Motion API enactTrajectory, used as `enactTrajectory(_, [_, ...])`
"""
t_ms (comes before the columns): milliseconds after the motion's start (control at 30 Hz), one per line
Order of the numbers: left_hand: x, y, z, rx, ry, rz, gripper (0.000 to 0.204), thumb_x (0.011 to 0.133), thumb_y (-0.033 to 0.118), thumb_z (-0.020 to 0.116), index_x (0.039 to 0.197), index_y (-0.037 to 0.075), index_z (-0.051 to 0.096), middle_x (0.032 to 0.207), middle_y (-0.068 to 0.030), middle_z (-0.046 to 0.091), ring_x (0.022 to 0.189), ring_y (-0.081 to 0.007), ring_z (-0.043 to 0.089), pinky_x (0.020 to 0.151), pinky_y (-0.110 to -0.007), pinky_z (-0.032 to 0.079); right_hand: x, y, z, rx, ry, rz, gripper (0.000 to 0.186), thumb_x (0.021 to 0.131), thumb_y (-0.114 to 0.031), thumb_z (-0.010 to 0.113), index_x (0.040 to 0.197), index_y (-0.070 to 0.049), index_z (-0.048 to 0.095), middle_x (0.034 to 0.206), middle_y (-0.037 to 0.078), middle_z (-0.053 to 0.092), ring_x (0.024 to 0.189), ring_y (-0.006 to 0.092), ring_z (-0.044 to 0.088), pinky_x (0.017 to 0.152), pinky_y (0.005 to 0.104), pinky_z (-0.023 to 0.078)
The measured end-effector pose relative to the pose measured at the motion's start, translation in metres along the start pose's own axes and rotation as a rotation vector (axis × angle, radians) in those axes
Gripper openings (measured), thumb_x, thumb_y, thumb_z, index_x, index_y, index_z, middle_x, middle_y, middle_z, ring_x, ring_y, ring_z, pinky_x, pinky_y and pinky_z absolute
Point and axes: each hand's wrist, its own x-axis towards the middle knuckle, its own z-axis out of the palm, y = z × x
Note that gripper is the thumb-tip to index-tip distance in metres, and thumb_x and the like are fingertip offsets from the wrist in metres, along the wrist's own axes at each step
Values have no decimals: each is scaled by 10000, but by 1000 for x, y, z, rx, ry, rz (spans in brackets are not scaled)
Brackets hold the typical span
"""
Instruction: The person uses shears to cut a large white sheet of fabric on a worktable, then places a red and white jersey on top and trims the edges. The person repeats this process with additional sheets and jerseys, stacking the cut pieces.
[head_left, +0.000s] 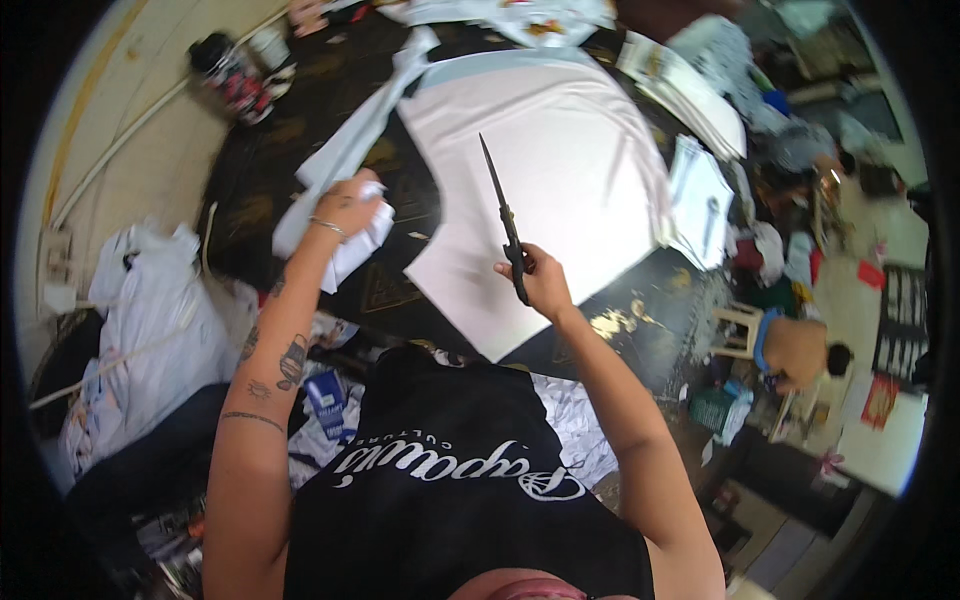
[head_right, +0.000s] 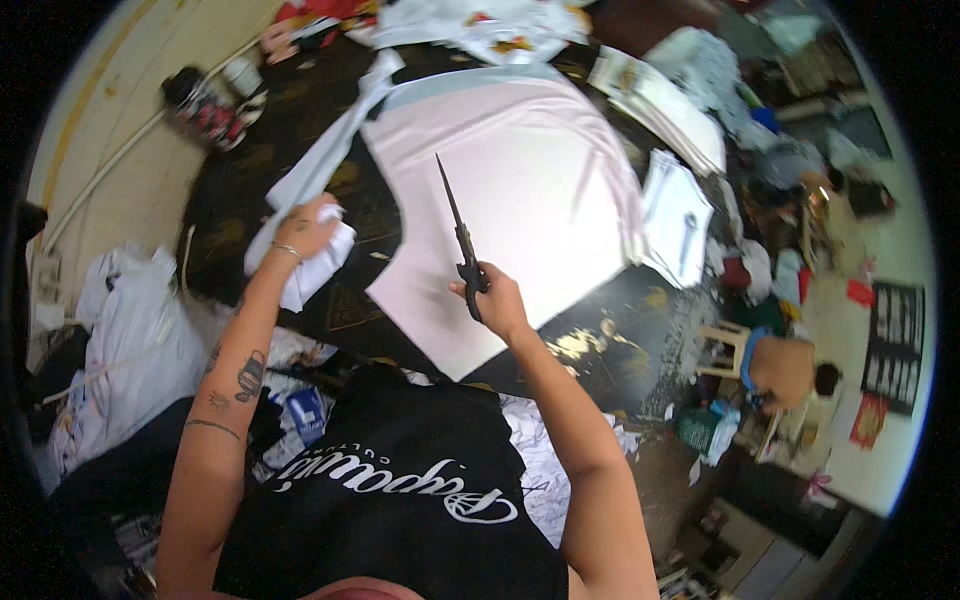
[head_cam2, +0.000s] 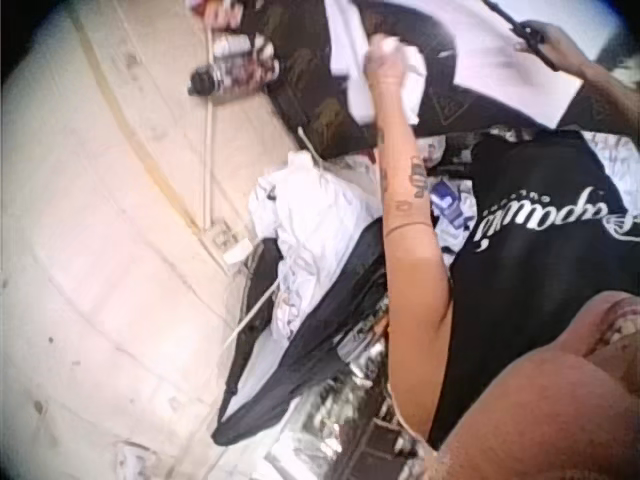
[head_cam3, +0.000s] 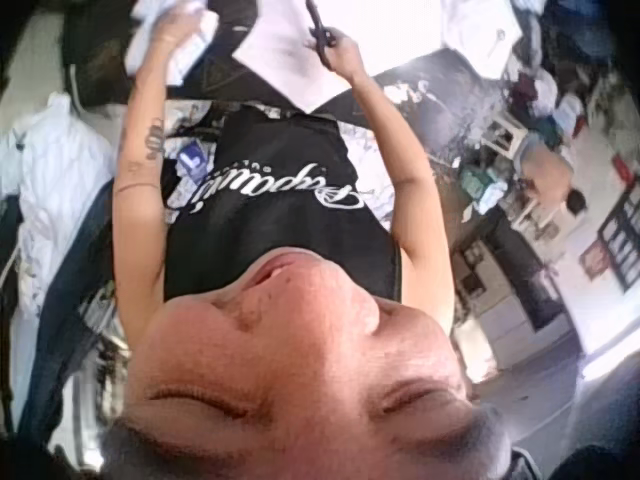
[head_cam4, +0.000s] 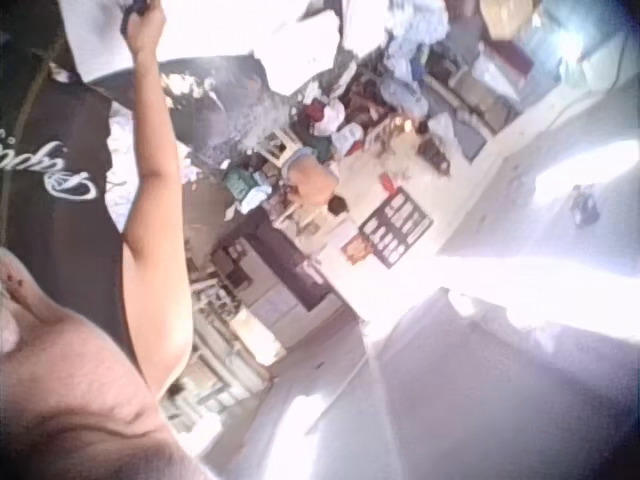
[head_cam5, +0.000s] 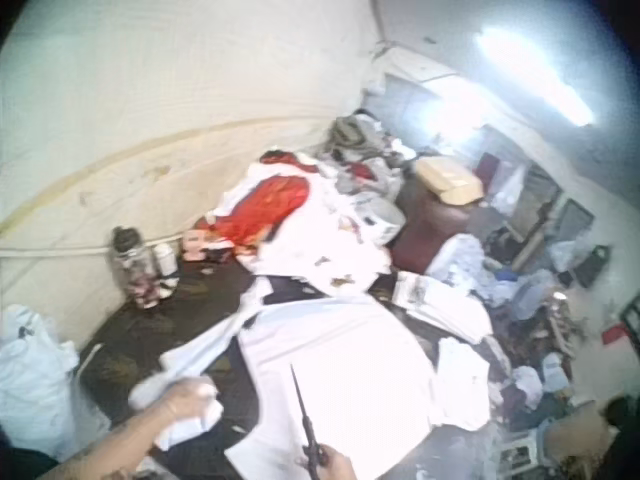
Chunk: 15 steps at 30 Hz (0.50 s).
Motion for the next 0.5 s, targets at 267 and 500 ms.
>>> enactTrajectory(267, [-74, -79, 54, 317, 352, 310, 501, 920, 271, 715, 1312, -25, 615, 1212, -294, 656, 1143, -480, 605, 1034, -553, 473, -44, 151, -178, -6, 557, 257, 620, 845, -514, 858, 950, 83, 731, 742, 123, 702, 728, 236, 677, 697, 391, 524])
enactTrajectory(500, [-240, -9, 82, 822, -1115, -322, 668, 924, 416, 665, 1437, -7, 604, 1459, -224, 622, 1367, -397, 577, 1193, -452, 416, -67, 280, -287, -157, 730, 416, 525, 766, -453, 896, 1019, -13, 761, 956, 263, 766, 922, 450, 739, 829, 537, 574])
